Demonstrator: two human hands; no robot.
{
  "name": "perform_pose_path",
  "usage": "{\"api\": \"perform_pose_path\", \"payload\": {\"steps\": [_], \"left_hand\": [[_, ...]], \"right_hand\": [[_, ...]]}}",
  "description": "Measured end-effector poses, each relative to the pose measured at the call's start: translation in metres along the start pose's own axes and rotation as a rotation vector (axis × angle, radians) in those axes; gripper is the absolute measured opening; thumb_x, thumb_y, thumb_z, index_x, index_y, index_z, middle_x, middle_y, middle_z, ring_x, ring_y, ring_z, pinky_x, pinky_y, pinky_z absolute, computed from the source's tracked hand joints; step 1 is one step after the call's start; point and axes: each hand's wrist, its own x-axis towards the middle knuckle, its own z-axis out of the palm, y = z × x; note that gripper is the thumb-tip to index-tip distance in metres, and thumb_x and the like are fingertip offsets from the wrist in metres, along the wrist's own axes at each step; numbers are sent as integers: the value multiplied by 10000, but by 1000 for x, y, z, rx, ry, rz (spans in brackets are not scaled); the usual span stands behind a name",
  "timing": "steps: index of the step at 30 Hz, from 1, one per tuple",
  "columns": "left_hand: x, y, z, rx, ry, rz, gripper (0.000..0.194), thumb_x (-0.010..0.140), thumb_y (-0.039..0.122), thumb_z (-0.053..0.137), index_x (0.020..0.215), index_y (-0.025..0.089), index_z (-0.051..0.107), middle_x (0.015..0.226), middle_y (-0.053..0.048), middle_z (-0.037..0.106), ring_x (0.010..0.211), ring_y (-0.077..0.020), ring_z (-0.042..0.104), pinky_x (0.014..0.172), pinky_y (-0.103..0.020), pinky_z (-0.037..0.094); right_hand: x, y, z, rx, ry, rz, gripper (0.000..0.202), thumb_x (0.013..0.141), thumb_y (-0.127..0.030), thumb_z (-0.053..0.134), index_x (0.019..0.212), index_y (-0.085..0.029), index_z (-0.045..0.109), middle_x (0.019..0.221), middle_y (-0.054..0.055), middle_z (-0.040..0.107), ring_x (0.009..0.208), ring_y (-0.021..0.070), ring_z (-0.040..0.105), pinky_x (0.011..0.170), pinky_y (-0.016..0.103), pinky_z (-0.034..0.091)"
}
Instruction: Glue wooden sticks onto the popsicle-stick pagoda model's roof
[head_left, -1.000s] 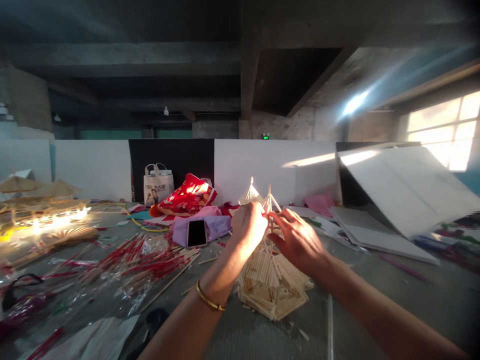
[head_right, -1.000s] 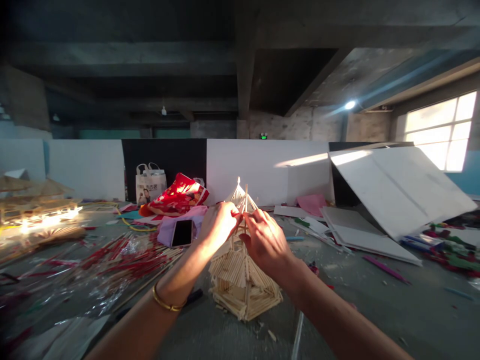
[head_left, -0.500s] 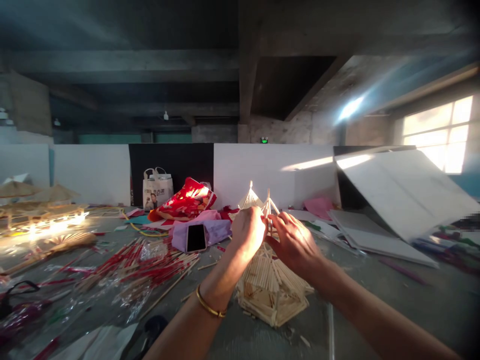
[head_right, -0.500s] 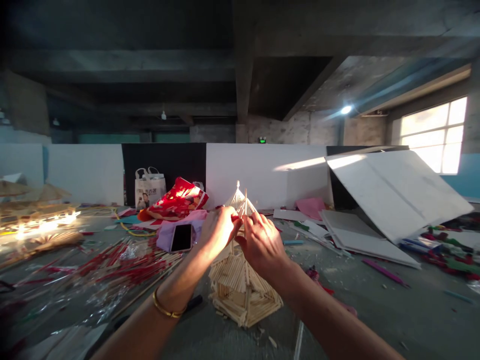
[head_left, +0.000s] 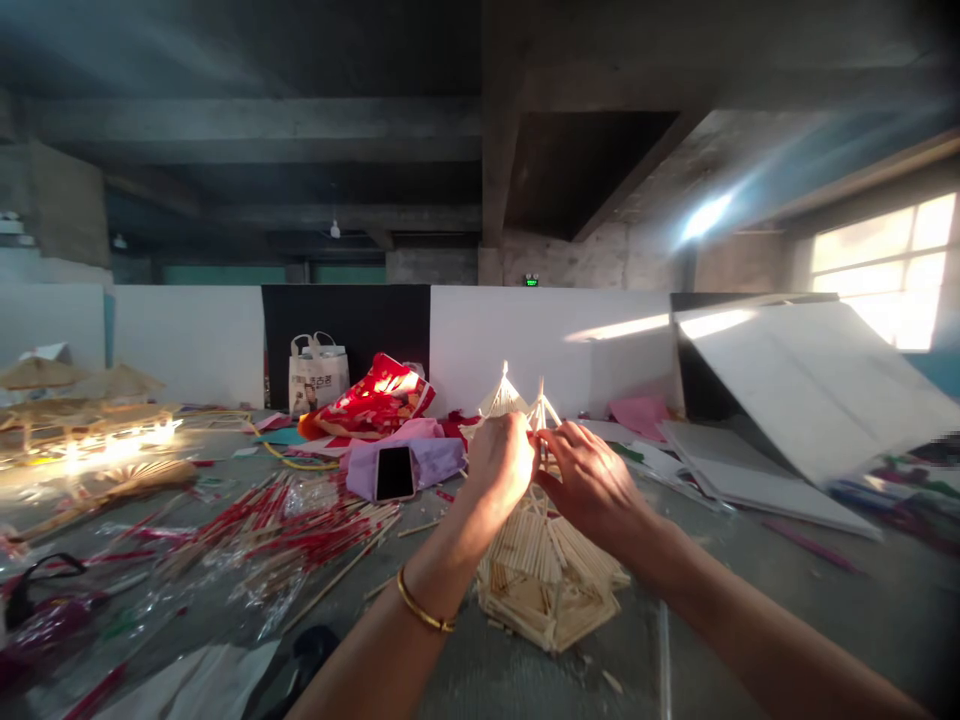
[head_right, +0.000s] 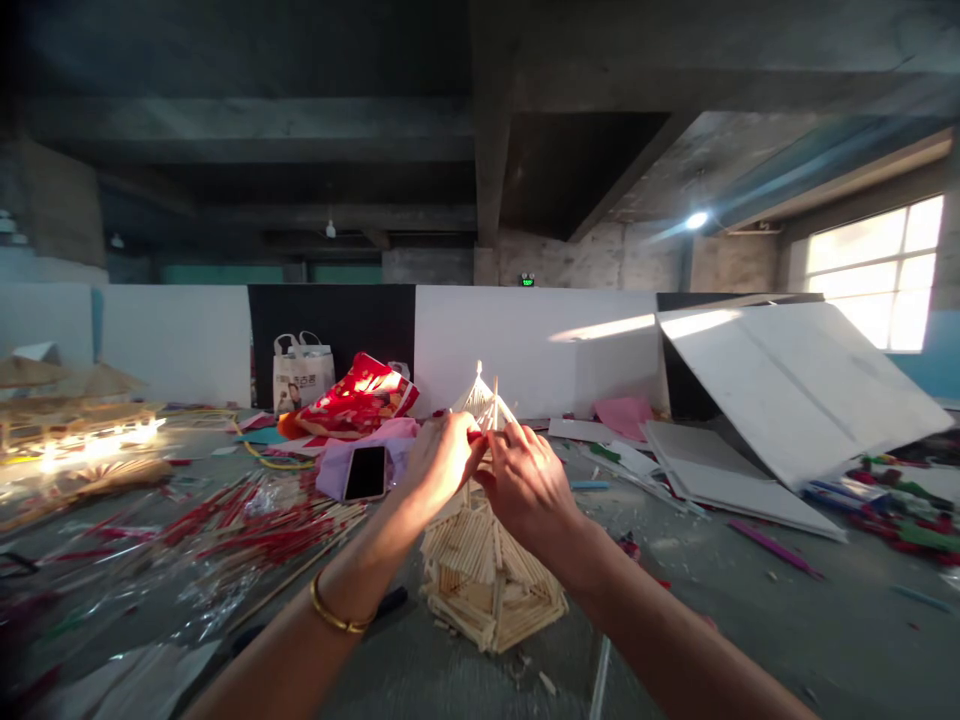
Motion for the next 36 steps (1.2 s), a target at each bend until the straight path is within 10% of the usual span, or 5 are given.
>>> {"api": "perform_pose_path", "payload": {"steps": [36], "left_hand": [[-27, 0, 3, 7, -6, 26, 141, 806, 212, 460, 866, 177, 584, 729, -37, 648, 637, -152, 575, 562, -240, 344]], "right_hand": [[-24, -8, -20, 117, -72, 148, 42, 821, -220, 536, 824, -184, 559, 798, 16, 569, 766, 170, 519, 690, 302, 424]]}}
